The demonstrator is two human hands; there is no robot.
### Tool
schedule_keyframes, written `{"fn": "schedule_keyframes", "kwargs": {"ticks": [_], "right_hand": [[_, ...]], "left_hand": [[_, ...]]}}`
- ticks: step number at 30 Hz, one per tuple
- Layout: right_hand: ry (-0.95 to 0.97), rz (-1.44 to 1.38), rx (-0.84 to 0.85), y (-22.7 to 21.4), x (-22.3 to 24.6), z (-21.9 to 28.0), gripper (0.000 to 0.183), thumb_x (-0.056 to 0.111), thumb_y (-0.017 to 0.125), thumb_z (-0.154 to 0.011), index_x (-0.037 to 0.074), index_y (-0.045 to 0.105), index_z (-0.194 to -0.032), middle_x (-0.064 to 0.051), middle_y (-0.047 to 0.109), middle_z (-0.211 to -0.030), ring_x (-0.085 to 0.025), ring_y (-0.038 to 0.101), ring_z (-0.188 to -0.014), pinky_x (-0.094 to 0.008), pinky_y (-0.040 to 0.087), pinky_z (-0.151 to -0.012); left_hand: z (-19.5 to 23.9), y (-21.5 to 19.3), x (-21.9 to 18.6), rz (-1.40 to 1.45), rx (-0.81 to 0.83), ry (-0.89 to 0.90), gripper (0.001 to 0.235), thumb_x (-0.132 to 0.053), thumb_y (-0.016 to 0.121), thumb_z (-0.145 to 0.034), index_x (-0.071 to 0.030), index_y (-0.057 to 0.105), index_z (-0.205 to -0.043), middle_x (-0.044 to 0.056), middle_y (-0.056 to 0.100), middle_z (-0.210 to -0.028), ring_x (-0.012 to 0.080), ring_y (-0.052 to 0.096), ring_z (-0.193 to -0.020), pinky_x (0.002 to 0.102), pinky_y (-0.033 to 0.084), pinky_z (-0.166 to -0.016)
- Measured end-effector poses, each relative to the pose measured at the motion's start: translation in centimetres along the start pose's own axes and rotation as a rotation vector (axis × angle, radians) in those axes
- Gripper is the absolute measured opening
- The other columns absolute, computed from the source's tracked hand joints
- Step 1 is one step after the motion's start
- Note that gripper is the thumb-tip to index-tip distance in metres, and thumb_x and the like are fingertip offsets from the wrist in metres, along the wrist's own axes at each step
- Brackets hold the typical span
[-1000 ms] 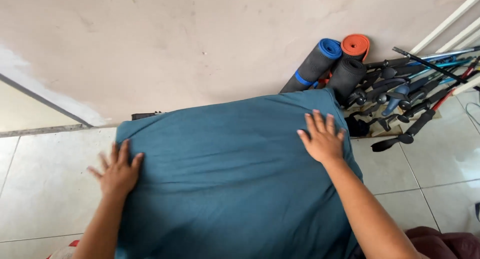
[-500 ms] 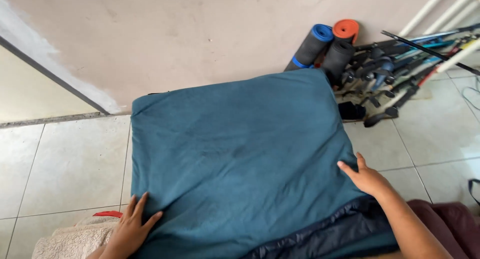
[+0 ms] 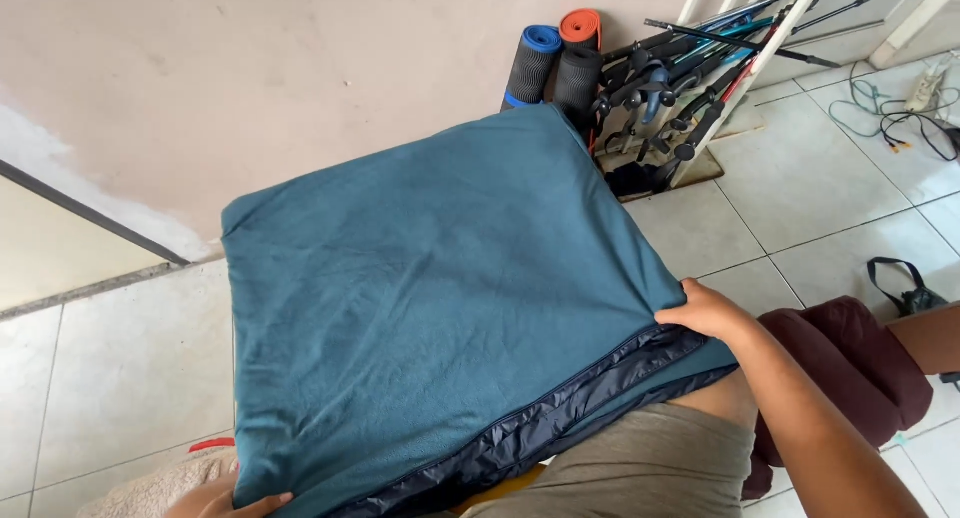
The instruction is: The person folds a large teal blanket or comforter on top of an open black suitcase. They smooth the fabric, fold it in half multiple times, and then roll it tightly to fit inside the luggage.
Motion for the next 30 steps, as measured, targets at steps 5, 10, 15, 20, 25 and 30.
{"fn": "schedule_keyframes", "kwargs": {"ticks": [5, 10, 15, 20, 25, 30], "right_hand": [[0.023, -0.442, 0.04, 0.1, 0.6, 0.4, 0.082, 0.019, 0.072, -0.078, 0.013, 0.044, -0.155, -0.013, 0.059, -0.148, -0.03, 0.058, -0.13, -0.041, 0.05, -0.101], [0.032, -0.771, 0.103, 1.9, -0.2, -3.4, 0.043, 0.01, 0.072, -0.082, -0.005, 0.071, -0.123, -0.029, 0.073, -0.114, -0.042, 0.069, -0.102, -0.05, 0.058, -0.087], [0.023, -0.461, 0.062, 3.6, -0.6, -7.4, 0.027, 0.021, 0.071, -0.078, 0.001, 0.073, -0.096, -0.016, 0.073, -0.099, -0.031, 0.065, -0.088, -0.04, 0.049, -0.081], [-0.133, -0.555, 0.043, 5.6, -1.3, -10.3, 0.027, 0.01, 0.065, -0.066, 0.018, 0.04, -0.069, 0.001, 0.042, -0.068, -0.017, 0.038, -0.062, -0.034, 0.026, -0.059], [-0.172, -0.559, 0.056, 5.4, -2.6, -9.8, 0.029, 0.004, 0.064, -0.067, 0.016, 0.038, -0.069, 0.0, 0.041, -0.067, -0.018, 0.039, -0.062, -0.033, 0.028, -0.06], [-0.014, -0.283, 0.054, 2.8, 0.5, -3.4, 0.016, 0.009, 0.064, -0.073, 0.005, 0.061, -0.089, -0.015, 0.061, -0.08, -0.028, 0.057, -0.072, -0.036, 0.044, -0.068]], "left_hand": [[-2.0, -0.4, 2.4, -0.128, -0.006, 0.142, 0.091, -0.096, 0.06, -0.074, -0.06, 0.035, -0.154, -0.009, 0.028, -0.169, 0.0164, 0.038, -0.157, 0.033, 0.032, -0.132], [-2.2, -1.1, -0.2, 1.065, -0.063, -0.059, 0.082, -0.021, 0.094, -0.079, 0.007, 0.062, -0.149, 0.027, 0.065, -0.141, 0.0427, 0.06, -0.127, 0.047, 0.04, -0.11], [-4.2, -2.0, -3.5, 0.933, -0.411, 0.088, 0.051, -0.025, 0.075, -0.075, 0.011, 0.082, -0.111, 0.031, 0.077, -0.108, 0.0424, 0.067, -0.099, 0.047, 0.049, -0.088], [-9.4, -2.1, -3.2, 0.772, -0.464, 0.096, 0.072, -0.043, 0.071, -0.078, 0.008, 0.077, -0.129, 0.034, 0.071, -0.132, 0.0477, 0.065, -0.12, 0.049, 0.049, -0.103], [-9.5, 0.1, -1.4, 0.764, -0.429, 0.1, 0.052, -0.032, 0.077, -0.071, 0.012, 0.087, -0.096, 0.027, 0.082, -0.101, 0.04, 0.073, -0.098, 0.044, 0.051, -0.091], [-7.1, 1.5, -0.5, 0.724, -0.25, 0.093, 0.031, -0.036, 0.076, -0.077, -0.006, 0.085, -0.08, 0.016, 0.061, -0.132, 0.0291, 0.066, -0.117, 0.039, 0.045, -0.113]]}}
Point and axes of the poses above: each hand's wrist, its own z-axis away from the middle knuckle, its own y-axis out of the palm, x = y × z, the point moved 1 cm from there along -z, towards the middle knuckle
